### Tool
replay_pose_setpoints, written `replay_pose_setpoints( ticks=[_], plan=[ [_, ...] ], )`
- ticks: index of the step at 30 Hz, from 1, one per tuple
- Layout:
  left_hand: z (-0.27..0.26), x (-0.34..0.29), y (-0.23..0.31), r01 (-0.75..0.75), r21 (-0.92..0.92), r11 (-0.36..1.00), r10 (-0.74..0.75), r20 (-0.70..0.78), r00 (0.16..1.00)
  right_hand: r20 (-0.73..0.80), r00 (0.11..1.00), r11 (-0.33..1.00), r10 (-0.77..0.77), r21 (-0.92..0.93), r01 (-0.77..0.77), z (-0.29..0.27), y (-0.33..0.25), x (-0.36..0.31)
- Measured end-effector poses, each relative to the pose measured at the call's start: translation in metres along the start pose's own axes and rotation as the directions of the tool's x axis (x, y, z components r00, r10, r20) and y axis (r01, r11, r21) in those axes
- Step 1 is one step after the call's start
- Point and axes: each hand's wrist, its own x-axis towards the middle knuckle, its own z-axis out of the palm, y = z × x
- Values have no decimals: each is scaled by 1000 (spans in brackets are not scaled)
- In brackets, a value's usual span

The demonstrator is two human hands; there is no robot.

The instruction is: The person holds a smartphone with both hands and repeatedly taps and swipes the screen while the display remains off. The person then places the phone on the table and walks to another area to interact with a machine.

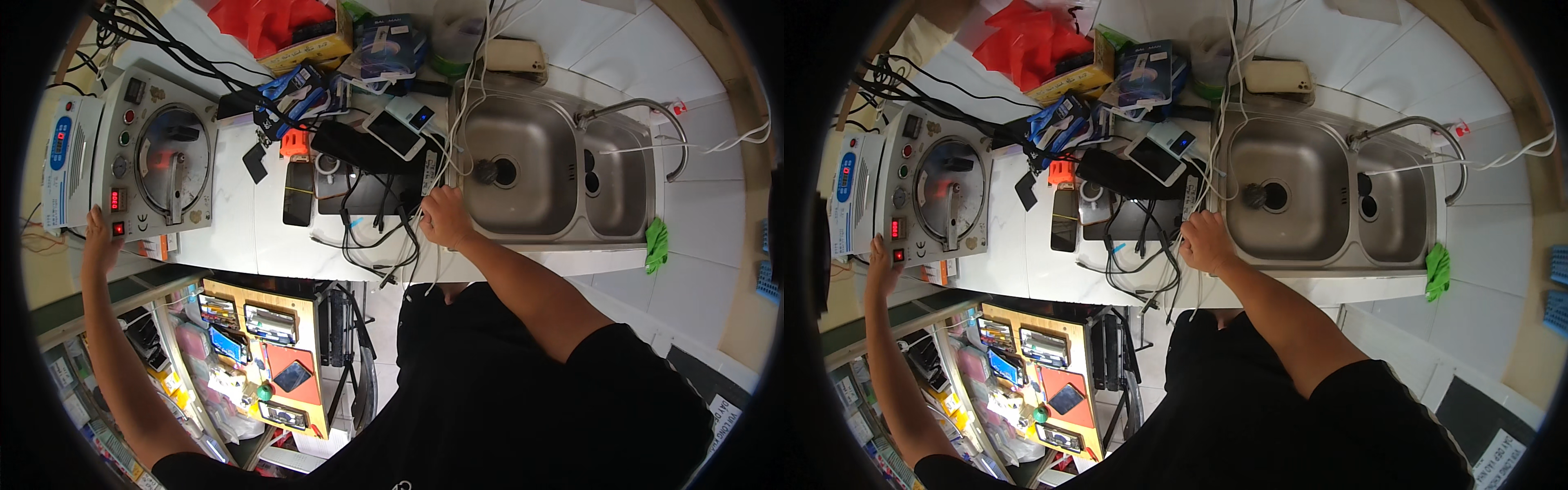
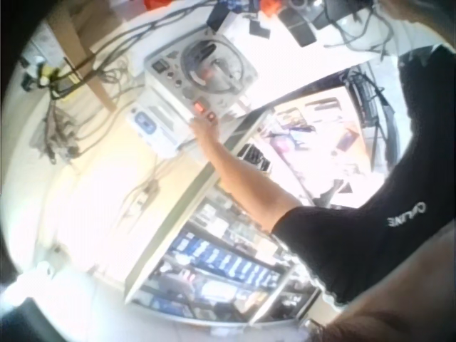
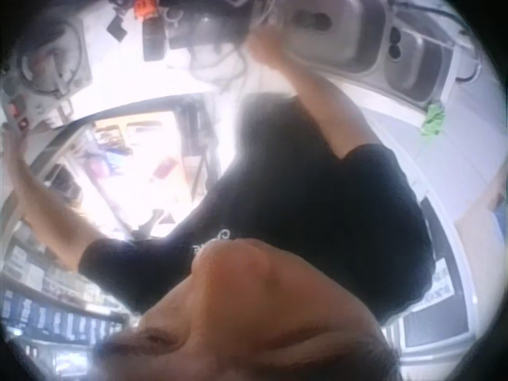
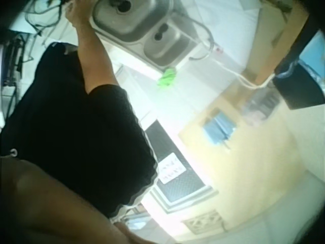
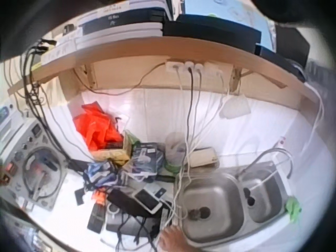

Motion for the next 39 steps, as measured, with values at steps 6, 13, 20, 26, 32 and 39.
replay_pose_setpoints(
  ticks=[6,13,20,26,32,39],
  plan=[
    [2,0,-1,-98,46,994,100,-54,994,35,999,999,28,26,-29,-1,-2,-1],
    [-22,2,42,89,-32,995,-88,38,995,1,1000,1000,10,-9,-10,-2,-1,-1],
    [-6,13,26,81,11,997,-82,34,996,-16,1000,1000,12,0,-12,-3,-3,0],
    [18,27,-5,41,34,999,-41,-9,999,-67,998,1000,-17,9,17,-3,-4,2],
    [19,29,-12,41,49,998,-41,-1,999,-31,1000,1000,-6,14,7,-1,-2,1],
    [13,31,-5,-94,193,977,95,1,995,29,999,999,-27,34,26,7,5,-1]
  ],
)
